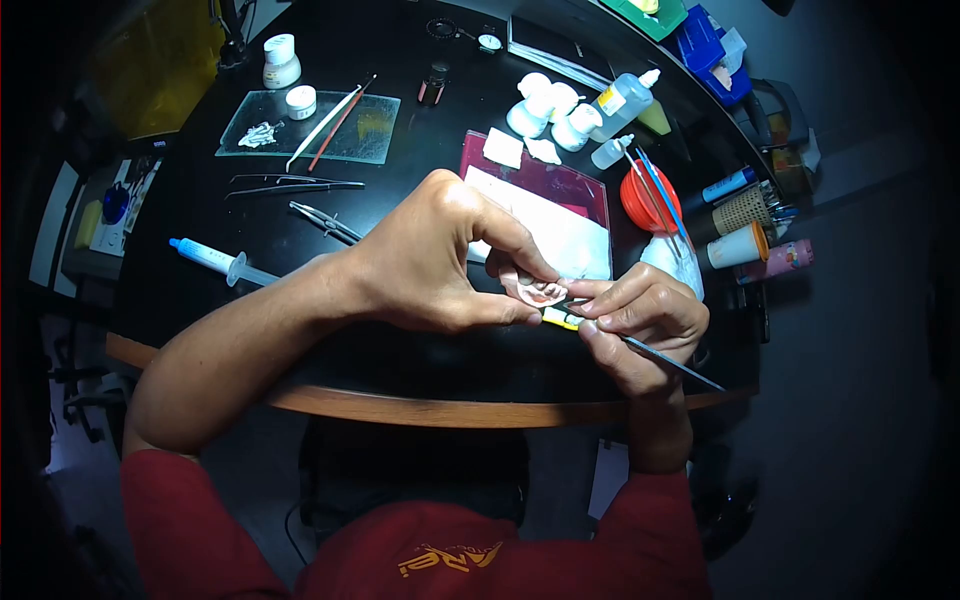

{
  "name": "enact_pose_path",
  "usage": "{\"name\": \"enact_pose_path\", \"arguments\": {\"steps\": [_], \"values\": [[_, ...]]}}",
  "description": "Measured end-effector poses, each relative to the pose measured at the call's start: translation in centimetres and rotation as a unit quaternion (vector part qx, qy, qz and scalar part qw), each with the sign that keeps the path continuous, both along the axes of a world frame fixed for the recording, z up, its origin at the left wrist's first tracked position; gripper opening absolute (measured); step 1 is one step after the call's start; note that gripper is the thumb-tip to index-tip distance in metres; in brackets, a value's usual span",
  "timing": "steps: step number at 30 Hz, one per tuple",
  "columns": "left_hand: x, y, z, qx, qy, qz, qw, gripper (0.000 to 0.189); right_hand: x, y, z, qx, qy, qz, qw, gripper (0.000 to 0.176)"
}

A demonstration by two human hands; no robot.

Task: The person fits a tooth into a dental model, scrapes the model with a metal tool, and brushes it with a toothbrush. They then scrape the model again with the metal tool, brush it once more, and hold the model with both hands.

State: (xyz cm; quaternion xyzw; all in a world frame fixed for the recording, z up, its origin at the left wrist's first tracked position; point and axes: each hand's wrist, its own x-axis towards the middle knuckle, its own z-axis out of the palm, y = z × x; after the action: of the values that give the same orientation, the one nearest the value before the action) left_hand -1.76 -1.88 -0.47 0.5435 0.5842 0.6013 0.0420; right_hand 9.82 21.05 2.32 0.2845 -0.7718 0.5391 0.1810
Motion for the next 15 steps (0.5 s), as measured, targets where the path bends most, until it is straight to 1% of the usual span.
{"name": "enact_pose_path", "arguments": {"steps": [6, 9, 10, 15], "values": [[0.6, 0.1, -0.2, 0.044, 0.044, 0.056, 0.997, 0.026, 0.2, -0.3, -0.1, -0.013, -0.001, -0.019, 1.0, 0.02], [1.3, 0.7, -0.7, 0.084, 0.023, 0.082, 0.993, 0.025, 0.5, -0.5, -0.2, -0.029, -0.011, -0.038, 0.999, 0.021], [1.4, 0.7, -0.5, 0.092, 0.07, 0.104, 0.988, 0.026, 0.6, -0.7, -0.1, -0.031, -0.011, -0.043, 0.999, 0.021], [1.9, 0.5, -0.5, 0.09, 0.109, 0.146, 0.979, 0.028, 0.4, -0.4, -0.4, -0.017, 0.004, -0.035, 0.999, 0.021]]}}
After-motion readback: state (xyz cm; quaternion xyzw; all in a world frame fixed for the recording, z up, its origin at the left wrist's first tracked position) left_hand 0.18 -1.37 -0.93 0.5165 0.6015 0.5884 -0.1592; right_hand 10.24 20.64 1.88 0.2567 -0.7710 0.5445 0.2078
